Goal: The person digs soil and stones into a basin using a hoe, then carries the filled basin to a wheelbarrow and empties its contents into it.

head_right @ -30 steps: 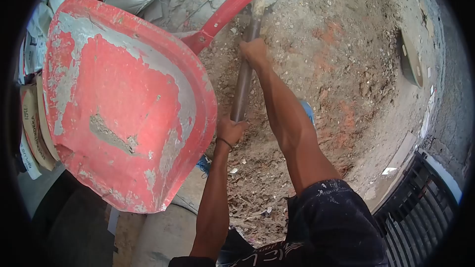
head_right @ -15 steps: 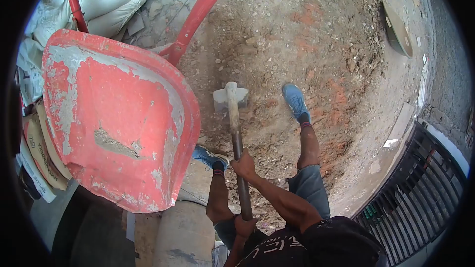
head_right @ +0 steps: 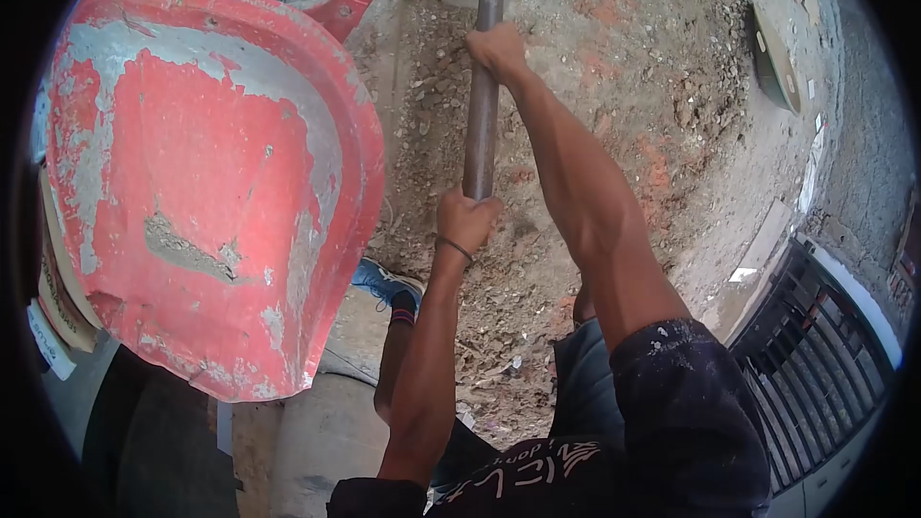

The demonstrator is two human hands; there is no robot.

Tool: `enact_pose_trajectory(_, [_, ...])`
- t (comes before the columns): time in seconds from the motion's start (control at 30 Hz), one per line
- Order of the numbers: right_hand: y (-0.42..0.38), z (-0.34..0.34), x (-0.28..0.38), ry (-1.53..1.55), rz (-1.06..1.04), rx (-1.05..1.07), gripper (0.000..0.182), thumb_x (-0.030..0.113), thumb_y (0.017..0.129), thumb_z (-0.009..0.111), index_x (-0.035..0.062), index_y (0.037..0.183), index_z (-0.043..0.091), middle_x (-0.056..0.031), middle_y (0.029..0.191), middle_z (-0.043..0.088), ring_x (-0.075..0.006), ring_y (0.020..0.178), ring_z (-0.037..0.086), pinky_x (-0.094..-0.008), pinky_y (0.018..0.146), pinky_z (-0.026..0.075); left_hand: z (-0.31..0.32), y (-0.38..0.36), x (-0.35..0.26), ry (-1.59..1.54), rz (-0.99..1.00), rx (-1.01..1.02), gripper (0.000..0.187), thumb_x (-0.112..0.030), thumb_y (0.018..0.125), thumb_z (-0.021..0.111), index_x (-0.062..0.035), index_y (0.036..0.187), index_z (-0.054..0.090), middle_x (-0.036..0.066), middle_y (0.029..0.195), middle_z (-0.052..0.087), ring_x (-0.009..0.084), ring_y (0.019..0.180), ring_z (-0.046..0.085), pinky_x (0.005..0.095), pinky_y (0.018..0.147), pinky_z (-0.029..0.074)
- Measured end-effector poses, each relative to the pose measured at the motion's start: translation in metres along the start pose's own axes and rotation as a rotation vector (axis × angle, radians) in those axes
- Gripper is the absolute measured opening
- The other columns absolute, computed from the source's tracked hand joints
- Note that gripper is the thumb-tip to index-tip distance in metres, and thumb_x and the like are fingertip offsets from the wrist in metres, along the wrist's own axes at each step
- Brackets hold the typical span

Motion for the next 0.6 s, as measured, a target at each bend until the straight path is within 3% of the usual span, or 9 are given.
enact_pose_trajectory(0.03, [-0.019, 0.019, -0.028, -0.047, 0.027, 0.015, 0.032, 0.019, 0.067, 0.057, -0.0111, 0.077, 0.061, -0.0187, 0.069, 0.062, -0.0289, 0.062, 0.064, -0.0393, 0.055, 0.052, 0.003, -0.021, 0.029, -0.010, -0.104, 0.035, 0.032, -0.024, 0.066, 0.070, 0.0012, 0.085, 0.063, 0.020, 0.076, 0.066, 0.0349, 0.069, 0.066, 0.0409, 0.066, 0.051])
enact_pose_trajectory(0.07, [-0.061, 0.039, -0.062, -0.092, 0.052, 0.022, 0.035, 0.019, 0.067, 0.057, -0.0133, 0.081, 0.061, -0.0221, 0.073, 0.063, -0.0321, 0.066, 0.065, -0.0404, 0.061, 0.052, 0.006, -0.045, 0.085, 0.080, -0.111, -0.017, 0.034, -0.024, 0.066, 0.070, 0.0024, 0.085, 0.063, 0.021, 0.077, 0.066, 0.0353, 0.070, 0.066, 0.0410, 0.067, 0.051])
enact_pose_trajectory(0.1, [-0.108, 0.046, -0.080, -0.100, 0.064, -0.042, 0.035, 0.019, 0.066, 0.058, -0.0141, 0.079, 0.060, -0.0240, 0.073, 0.063, -0.0340, 0.067, 0.065, -0.0404, 0.063, 0.052, -0.005, -0.080, 0.101, 0.232, 0.038, -0.143, 0.037, -0.024, 0.065, 0.071, 0.0033, 0.087, 0.062, 0.022, 0.078, 0.066, 0.0359, 0.070, 0.066, 0.0419, 0.068, 0.052])
enact_pose_trajectory(0.13, [-0.144, 0.051, -0.100, -0.101, 0.089, -0.077, 0.034, 0.018, 0.066, 0.059, -0.0136, 0.079, 0.060, -0.0247, 0.074, 0.064, -0.0332, 0.069, 0.066, -0.0397, 0.062, 0.052, -0.003, -0.105, 0.142, 0.234, -0.067, -0.087, 0.038, -0.023, 0.064, 0.071, 0.0030, 0.091, 0.061, 0.023, 0.078, 0.066, 0.0376, 0.072, 0.066, 0.0434, 0.069, 0.052])
enact_pose_trajectory(0.2, [-0.183, 0.051, -0.119, -0.107, 0.105, -0.026, 0.032, 0.017, 0.066, 0.059, -0.0124, 0.079, 0.061, -0.0237, 0.073, 0.064, -0.0323, 0.068, 0.066, -0.0401, 0.061, 0.051, -0.009, -0.161, 0.150, 0.162, -0.174, -0.029, 0.041, -0.023, 0.064, 0.073, 0.0033, 0.092, 0.061, 0.023, 0.079, 0.066, 0.0387, 0.073, 0.066, 0.0440, 0.070, 0.053])
enact_pose_trajectory(0.27, [-0.231, 0.066, -0.142, 0.006, 0.377, 0.244, 0.042, 0.021, 0.070, 0.061, -0.0146, 0.092, 0.062, -0.0324, 0.084, 0.064, -0.0401, 0.087, 0.066, -0.0425, 0.077, 0.051, -0.005, -0.197, 0.157, 0.248, -0.176, -0.064, 0.039, -0.023, 0.064, 0.072, 0.0036, 0.090, 0.062, 0.022, 0.077, 0.065, 0.0366, 0.072, 0.066, 0.0428, 0.068, 0.052])
enact_pose_trajectory(0.43, [-0.212, 0.074, -0.147, 0.011, 0.361, 0.169, 0.042, 0.021, 0.069, 0.059, -0.0163, 0.089, 0.061, -0.0323, 0.083, 0.064, -0.0401, 0.085, 0.067, -0.0418, 0.072, 0.052, -0.024, -0.179, 0.150, 0.322, -0.086, -0.034, 0.029, -0.017, 0.064, 0.070, 0.0047, 0.080, 0.059, 0.017, 0.064, 0.063, 0.0307, 0.059, 0.065, 0.0397, 0.057, 0.051])
enact_pose_trajectory(0.53, [-0.209, 0.086, -0.156, 0.033, 0.369, 0.198, 0.042, 0.021, 0.070, 0.059, -0.0162, 0.089, 0.061, -0.0319, 0.084, 0.064, -0.0402, 0.085, 0.067, -0.0415, 0.071, 0.052, -0.019, -0.180, 0.137, 0.133, -0.327, 0.078, 0.027, -0.017, 0.064, 0.069, 0.0036, 0.079, 0.061, 0.020, 0.071, 0.065, 0.0319, 0.067, 0.067, 0.0401, 0.064, 0.053])
enact_pose_trajectory(0.6, [-0.215, 0.083, -0.163, 0.034, 0.359, 0.186, 0.042, 0.021, 0.070, 0.059, -0.0161, 0.089, 0.061, -0.0318, 0.085, 0.064, -0.0401, 0.085, 0.067, -0.0414, 0.072, 0.052, -0.017, -0.184, 0.137, 0.116, -0.358, 0.081, 0.025, -0.016, 0.064, 0.068, 0.0037, 0.078, 0.061, 0.019, 0.070, 0.065, 0.0306, 0.067, 0.068, 0.0391, 0.063, 0.053])
Point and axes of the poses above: each hand's wrist, its own y-axis towards the middle knuckle, its own z-axis out of the palm, x = y × z, the point moved 10 cm from there along y, towards the middle knuckle
